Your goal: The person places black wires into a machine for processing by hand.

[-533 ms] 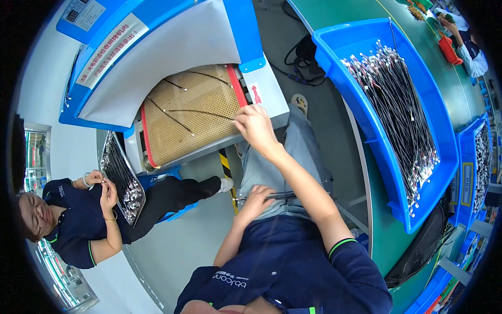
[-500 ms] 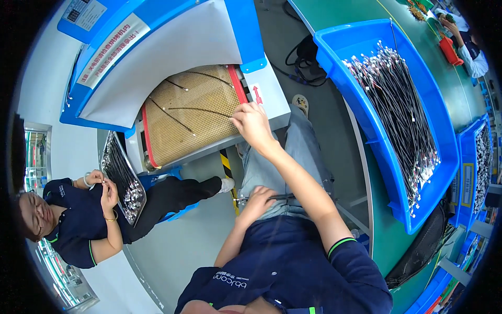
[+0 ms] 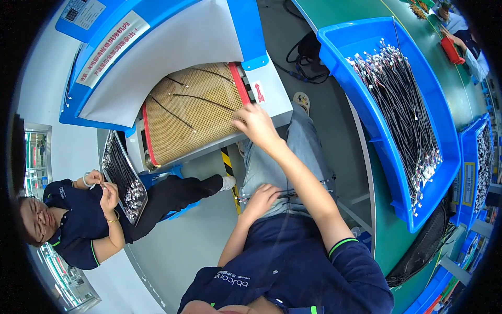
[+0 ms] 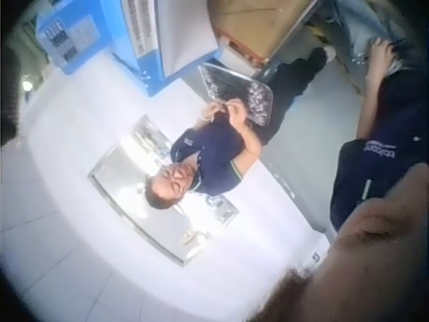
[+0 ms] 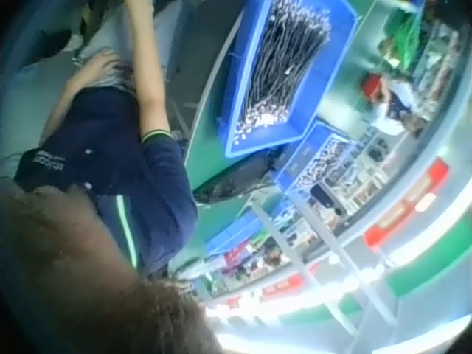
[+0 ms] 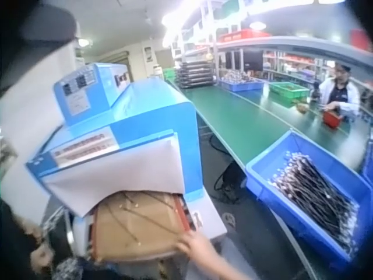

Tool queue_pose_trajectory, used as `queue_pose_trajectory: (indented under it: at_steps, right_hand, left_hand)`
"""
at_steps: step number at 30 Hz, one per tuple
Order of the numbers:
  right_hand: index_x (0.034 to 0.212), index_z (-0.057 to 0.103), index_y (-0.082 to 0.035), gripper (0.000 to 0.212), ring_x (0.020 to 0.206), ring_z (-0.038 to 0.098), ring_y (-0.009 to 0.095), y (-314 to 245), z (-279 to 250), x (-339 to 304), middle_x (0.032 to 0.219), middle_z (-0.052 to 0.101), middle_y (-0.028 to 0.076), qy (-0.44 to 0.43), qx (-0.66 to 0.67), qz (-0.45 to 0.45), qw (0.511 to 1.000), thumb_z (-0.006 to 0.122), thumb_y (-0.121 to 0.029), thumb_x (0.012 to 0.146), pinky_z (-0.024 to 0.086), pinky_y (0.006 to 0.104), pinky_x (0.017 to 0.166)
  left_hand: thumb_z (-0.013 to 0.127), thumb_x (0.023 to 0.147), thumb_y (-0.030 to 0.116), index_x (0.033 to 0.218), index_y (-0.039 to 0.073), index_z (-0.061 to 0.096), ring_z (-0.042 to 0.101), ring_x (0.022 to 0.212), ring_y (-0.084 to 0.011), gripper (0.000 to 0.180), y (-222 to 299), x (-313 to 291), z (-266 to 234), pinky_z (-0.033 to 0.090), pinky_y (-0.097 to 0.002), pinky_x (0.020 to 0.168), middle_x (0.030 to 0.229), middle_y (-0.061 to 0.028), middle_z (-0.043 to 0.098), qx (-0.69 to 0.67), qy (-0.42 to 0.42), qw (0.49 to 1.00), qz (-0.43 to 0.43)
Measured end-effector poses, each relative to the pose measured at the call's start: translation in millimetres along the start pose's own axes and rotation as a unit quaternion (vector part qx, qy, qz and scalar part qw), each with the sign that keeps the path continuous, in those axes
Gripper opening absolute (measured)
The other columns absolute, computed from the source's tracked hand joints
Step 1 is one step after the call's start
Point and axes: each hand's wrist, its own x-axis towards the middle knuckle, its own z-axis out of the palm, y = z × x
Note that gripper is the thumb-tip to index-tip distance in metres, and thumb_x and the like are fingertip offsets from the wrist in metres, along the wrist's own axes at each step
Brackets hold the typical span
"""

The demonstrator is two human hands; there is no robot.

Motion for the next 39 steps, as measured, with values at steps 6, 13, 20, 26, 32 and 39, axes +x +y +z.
queue_pose_trajectory:
  at_steps: [6,13,20,26,32,39]
  right_hand:
    - [0.097,0.066,-0.002,0.027,0.080,0.062,0.032,26.2,-64.7,-144.2,0.087,0.065,0.015,-0.291,0.086,0.082,0.949,0.066,-0.024,0.082,0.050,0.0393,0.073]
    - [0.091,0.069,-0.005,0.014,0.080,0.063,0.028,71.7,-121.5,-208.0,0.086,0.066,0.011,-0.208,0.058,0.168,0.962,0.066,-0.013,0.079,0.049,0.0351,0.071]
    - [0.091,0.069,-0.006,0.014,0.073,0.062,0.027,72.3,-104.3,-216.1,0.083,0.065,0.008,-0.197,0.076,0.042,0.977,0.068,-0.012,0.078,0.049,0.0340,0.065]
    - [0.090,0.069,-0.005,0.013,0.073,0.062,0.028,83.5,-113.1,-221.1,0.083,0.065,0.009,-0.175,0.122,0.101,0.972,0.068,-0.011,0.079,0.049,0.0353,0.066]
    - [0.089,0.068,-0.005,0.013,0.076,0.063,0.023,91.5,-102.5,-227.5,0.085,0.065,0.007,-0.143,0.098,-0.006,0.985,0.068,-0.010,0.078,0.051,0.0336,0.067]
    - [0.089,0.065,-0.005,0.014,0.078,0.061,0.022,95.2,-101.1,-230.2,0.087,0.063,0.004,-0.101,0.106,-0.090,0.985,0.066,-0.010,0.076,0.052,0.0328,0.069]
  left_hand:
    - [0.057,0.087,0.012,0.100,0.003,0.062,0.059,0.086,-0.0345,0.016,-6.3,9.0,1.1,0.047,-0.0394,0.074,0.093,-0.0153,0.060,-0.044,0.032,0.998,-0.019]
    - [0.059,0.086,0.016,0.091,0.003,0.064,0.059,0.079,-0.0329,0.015,-35.1,16.1,19.6,0.047,-0.0394,0.071,0.085,-0.0131,0.062,0.074,0.069,0.995,-0.010]
    - [0.062,0.085,0.009,0.096,0.000,0.065,0.059,0.075,-0.0260,0.015,6.7,36.2,58.6,0.045,-0.0326,0.067,0.084,-0.0127,0.060,-0.036,0.028,0.997,-0.058]
    - [0.063,0.084,0.009,0.096,0.001,0.064,0.060,0.071,-0.0226,0.014,3.0,33.6,56.6,0.046,-0.0309,0.065,0.082,-0.0106,0.061,0.018,0.104,0.994,-0.010]
    - [0.057,0.087,0.007,0.100,-0.001,0.063,0.061,0.067,-0.0214,0.015,9.5,36.6,60.9,0.047,-0.0308,0.063,0.081,-0.0125,0.061,-0.051,0.033,0.997,-0.046]
    - [0.048,0.093,0.008,0.104,-0.002,0.060,0.060,0.066,-0.0214,0.019,20.7,39.7,55.5,0.047,-0.0309,0.063,0.080,-0.0142,0.060,-0.066,-0.046,0.995,-0.063]
